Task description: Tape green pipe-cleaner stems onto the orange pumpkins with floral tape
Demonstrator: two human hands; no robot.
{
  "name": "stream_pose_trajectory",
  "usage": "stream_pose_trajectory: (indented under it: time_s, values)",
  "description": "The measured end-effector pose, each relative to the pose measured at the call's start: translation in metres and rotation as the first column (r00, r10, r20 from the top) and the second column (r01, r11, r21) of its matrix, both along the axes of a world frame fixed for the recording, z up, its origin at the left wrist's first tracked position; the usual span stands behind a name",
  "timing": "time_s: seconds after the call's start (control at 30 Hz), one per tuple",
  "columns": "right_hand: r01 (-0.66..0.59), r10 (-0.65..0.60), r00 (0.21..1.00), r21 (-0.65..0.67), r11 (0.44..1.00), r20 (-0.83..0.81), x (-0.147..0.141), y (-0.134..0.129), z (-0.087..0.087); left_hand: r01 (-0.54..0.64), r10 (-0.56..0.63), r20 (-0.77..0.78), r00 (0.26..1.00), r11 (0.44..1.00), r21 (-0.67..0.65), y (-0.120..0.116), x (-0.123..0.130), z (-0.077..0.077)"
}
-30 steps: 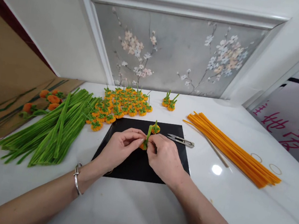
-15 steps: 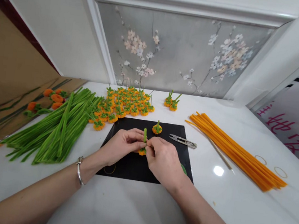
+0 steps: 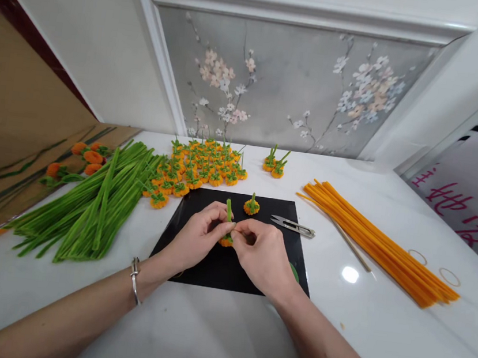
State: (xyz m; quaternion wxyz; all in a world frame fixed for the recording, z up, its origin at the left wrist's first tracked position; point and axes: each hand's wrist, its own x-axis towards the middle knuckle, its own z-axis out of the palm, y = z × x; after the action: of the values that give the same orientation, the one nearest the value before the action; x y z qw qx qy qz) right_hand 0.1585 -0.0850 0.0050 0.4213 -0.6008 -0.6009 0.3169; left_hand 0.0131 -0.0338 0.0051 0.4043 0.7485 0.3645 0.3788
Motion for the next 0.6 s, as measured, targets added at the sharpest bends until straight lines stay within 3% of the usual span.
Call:
stream_pose_trajectory:
  time_s: [0.17, 0.3, 0.47, 0.6]
  values:
    - [-0.039, 0.039, 0.999, 0.011, 0.999, 0.033, 0.004, 0.001, 0.002, -0.029, 0.03, -0.019, 0.999, 0.999, 0.033, -0.004, 0.001, -0.001]
    - [-0.034, 0.032, 0.985, 0.009, 0.999, 0.172, 0.003, -0.002, 0.007, -0.042, 0.041, -0.014, 0.999, 0.999, -0.014, -0.006, 0.002, -0.004]
    - [0.006, -0.06, 0.91, 0.133, 0.991, 0.409, -0.008, -0.004, 0.006, -0.115, 0.115, 0.025, 0.993, 0.993, -0.016, -0.011, 0.006, -0.007]
    - [0.05, -0.118, 0.905, 0.171, 0.984, 0.409, -0.009, -0.003, 0.003, -0.156, 0.158, 0.047, 0.986, 0.987, -0.033, -0.014, 0.009, -0.005]
